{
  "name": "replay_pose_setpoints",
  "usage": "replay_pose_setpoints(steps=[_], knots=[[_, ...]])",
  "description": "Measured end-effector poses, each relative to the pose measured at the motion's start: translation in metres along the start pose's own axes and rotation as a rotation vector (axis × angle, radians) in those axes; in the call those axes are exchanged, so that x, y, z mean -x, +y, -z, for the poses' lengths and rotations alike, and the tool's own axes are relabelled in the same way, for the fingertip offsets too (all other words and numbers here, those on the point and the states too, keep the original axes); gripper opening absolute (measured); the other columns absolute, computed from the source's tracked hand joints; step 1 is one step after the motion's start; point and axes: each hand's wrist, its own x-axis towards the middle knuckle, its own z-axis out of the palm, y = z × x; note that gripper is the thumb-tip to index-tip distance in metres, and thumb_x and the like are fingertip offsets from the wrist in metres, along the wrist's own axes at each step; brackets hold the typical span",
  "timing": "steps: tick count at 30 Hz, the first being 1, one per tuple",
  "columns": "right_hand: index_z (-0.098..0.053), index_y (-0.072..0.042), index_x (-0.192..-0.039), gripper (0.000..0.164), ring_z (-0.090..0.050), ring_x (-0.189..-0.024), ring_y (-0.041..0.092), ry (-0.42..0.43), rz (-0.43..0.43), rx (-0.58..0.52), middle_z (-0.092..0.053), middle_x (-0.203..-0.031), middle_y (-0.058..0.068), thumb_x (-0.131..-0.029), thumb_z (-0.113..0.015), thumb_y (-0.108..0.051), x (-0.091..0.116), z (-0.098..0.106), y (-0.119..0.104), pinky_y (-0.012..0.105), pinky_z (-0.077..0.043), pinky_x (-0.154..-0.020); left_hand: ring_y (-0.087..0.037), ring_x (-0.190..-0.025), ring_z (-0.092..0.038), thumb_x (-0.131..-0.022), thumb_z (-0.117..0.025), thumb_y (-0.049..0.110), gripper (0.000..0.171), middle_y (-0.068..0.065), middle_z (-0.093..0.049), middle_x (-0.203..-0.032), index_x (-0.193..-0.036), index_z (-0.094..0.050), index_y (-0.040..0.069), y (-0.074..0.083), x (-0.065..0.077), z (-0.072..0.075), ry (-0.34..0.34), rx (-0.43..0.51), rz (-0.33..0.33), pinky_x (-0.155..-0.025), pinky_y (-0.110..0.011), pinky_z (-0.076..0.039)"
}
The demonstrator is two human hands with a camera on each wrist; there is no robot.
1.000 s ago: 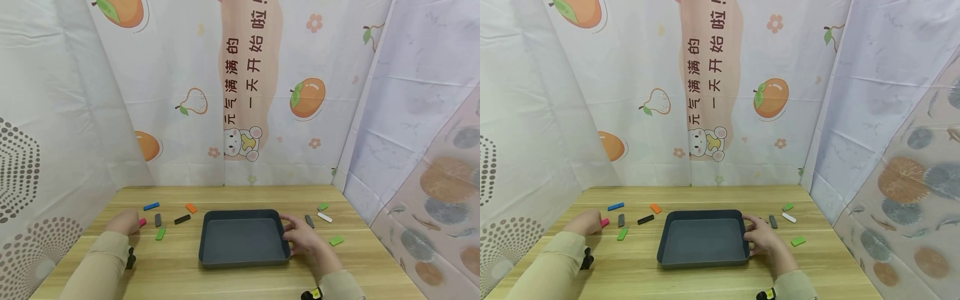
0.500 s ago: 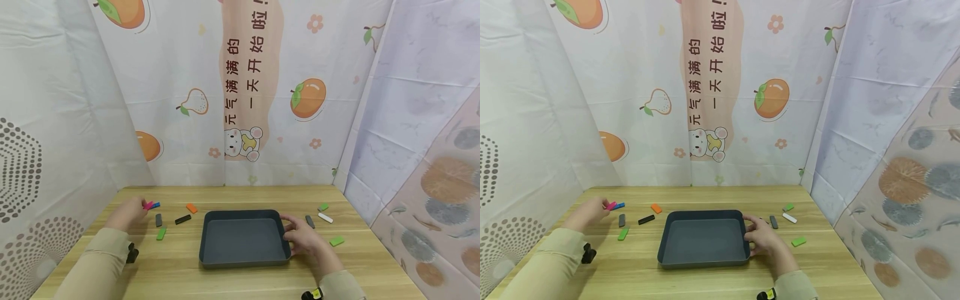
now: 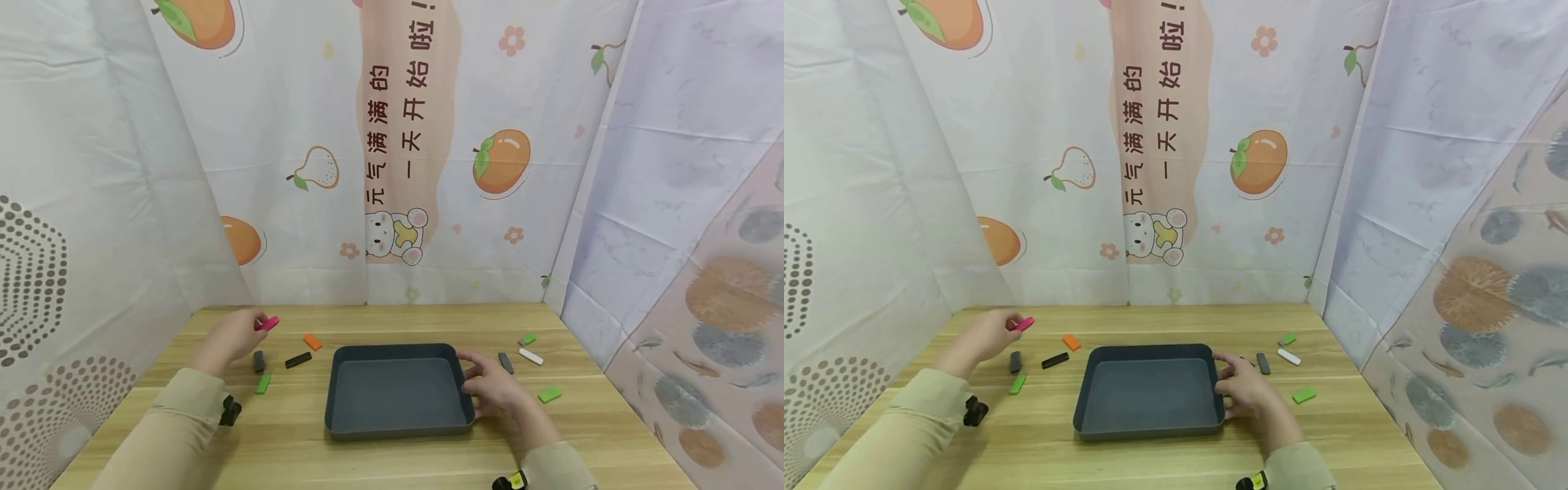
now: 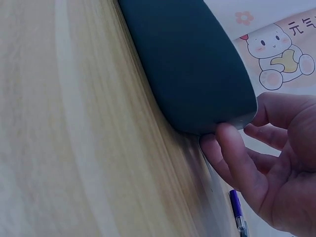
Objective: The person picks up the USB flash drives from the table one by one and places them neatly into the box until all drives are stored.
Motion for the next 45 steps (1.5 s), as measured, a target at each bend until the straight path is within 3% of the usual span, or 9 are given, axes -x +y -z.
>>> replay_pose_setpoints(steps=[6,14,21,27,31,35,45], knots=[[-0.035,-0.007,-0.157,0.078,-0.066,-0.081,0.030,0.002,0.004,0.003,-0.052,-0.125,0.028,-0.084,-0.062,0.005,0.001,0.000,0.000,0.045,-0.058,-0.052,-0.020,-0.070,-0.055,-0.098,-0.067,0.015,0.014,-0.005,-0.067,-0.088,-0.107,-0.071,0.005,0.014,-0.005,-0.003,0.031,0.000,-0.045,-0.065,-0.039,-0.048],[-0.034,-0.006,-0.157,0.078,-0.066,-0.080,0.030,-0.003,0.001,-0.011,-0.052,-0.124,0.027,-0.085,-0.061,0.006,0.001,0.000,-0.001,0.045,-0.058,-0.052,-0.020,-0.074,-0.058,-0.095,-0.070,0.011,0.014,-0.008,-0.069,-0.093,-0.107,-0.071,0.004,0.039,-0.011,-0.008,0.047,0.000,-0.086,-0.068,-0.040,-0.051],[-0.034,-0.008,-0.158,0.078,-0.065,-0.081,0.030,-0.005,-0.005,-0.028,-0.051,-0.125,0.027,-0.086,-0.061,0.006,0.002,0.000,-0.001,0.045,-0.057,-0.052,-0.019,-0.077,-0.061,-0.093,-0.074,0.012,0.009,-0.003,-0.069,-0.089,-0.100,-0.074,0.008,0.059,-0.014,-0.022,0.069,-0.010,-0.166,-0.074,-0.042,-0.055],[-0.033,-0.008,-0.158,0.077,-0.065,-0.083,0.031,-0.009,-0.006,-0.036,-0.050,-0.125,0.028,-0.087,-0.060,0.006,0.003,-0.001,-0.003,0.045,-0.057,-0.052,-0.018,-0.075,-0.059,-0.092,-0.076,0.014,0.011,-0.002,-0.068,-0.090,-0.102,-0.073,0.011,0.076,-0.017,-0.032,0.073,-0.044,-0.205,-0.070,-0.040,-0.053],[-0.034,-0.007,-0.158,0.077,-0.065,-0.083,0.030,-0.004,-0.006,-0.032,-0.051,-0.125,0.028,-0.087,-0.059,0.007,0.003,-0.001,-0.004,0.045,-0.057,-0.051,-0.017,-0.080,-0.060,-0.092,-0.077,0.016,0.015,-0.001,-0.068,-0.094,-0.105,-0.073,0.012,0.087,-0.018,-0.038,0.077,-0.055,-0.225,-0.074,-0.041,-0.054],[-0.034,-0.008,-0.158,0.076,-0.066,-0.082,0.030,0.001,-0.007,-0.017,-0.052,-0.125,0.028,-0.087,-0.059,0.007,0.003,-0.001,-0.004,0.044,-0.057,-0.050,-0.017,-0.083,-0.061,-0.092,-0.077,0.018,0.015,0.000,-0.068,-0.097,-0.106,-0.073,0.013,0.095,-0.018,-0.043,0.080,-0.069,-0.254,-0.079,-0.042,-0.055],[-0.035,-0.006,-0.157,0.076,-0.066,-0.080,0.031,0.017,0.001,0.011,-0.053,-0.124,0.028,-0.087,-0.060,0.007,0.005,-0.002,-0.005,0.045,-0.057,-0.049,-0.016,-0.080,-0.059,-0.088,-0.081,0.016,0.013,-0.001,-0.066,-0.096,-0.099,-0.074,0.015,0.108,-0.017,-0.060,0.059,-0.155,-0.342,-0.075,-0.038,-0.056]])
